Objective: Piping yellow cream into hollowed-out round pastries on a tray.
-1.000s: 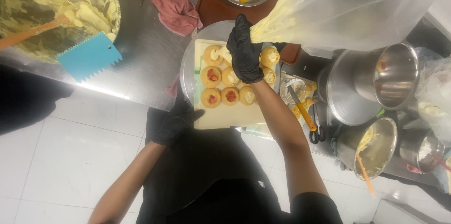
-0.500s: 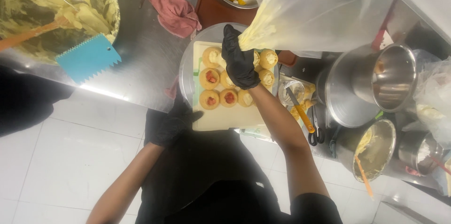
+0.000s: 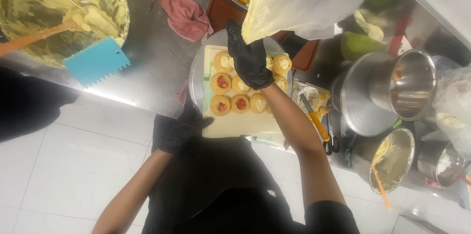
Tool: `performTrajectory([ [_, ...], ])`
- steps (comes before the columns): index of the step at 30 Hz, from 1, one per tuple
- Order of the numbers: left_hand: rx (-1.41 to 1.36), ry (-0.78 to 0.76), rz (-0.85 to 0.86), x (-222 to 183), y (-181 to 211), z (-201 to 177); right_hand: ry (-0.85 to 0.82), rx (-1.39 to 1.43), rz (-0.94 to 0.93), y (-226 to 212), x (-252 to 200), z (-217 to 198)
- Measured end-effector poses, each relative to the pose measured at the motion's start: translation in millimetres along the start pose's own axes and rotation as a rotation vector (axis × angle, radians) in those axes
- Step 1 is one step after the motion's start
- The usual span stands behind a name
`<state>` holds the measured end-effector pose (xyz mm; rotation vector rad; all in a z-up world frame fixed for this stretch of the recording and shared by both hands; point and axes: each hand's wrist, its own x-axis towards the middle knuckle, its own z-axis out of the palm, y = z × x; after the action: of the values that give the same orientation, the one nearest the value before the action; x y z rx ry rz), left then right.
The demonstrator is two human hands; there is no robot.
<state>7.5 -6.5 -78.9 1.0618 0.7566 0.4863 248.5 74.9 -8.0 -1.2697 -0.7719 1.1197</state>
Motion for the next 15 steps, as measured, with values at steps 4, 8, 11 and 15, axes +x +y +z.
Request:
performTrajectory([
  [4, -0.046, -0.032, 0.005, 0.4, -2.7, -1.3, 0.009, 0.068, -0.065, 10.6, -0.3, -4.1],
  [8, -0.096, -0.047, 0.004, 0.3, -0.8, 0.6, 0.055, 0.341, 0.061, 35.0, 10.5, -17.7],
  [11, -0.057, -0.021, 0.014, 2.9, -5.4, -0.1, 0.021, 0.330, -0.064, 70.3, 22.2, -53.6],
  [15, -0.045, -0.031, -0.033, 7.1, -12.8, -0.9, -0.012, 0.490, -0.068, 69.2, 27.0, -59.2],
])
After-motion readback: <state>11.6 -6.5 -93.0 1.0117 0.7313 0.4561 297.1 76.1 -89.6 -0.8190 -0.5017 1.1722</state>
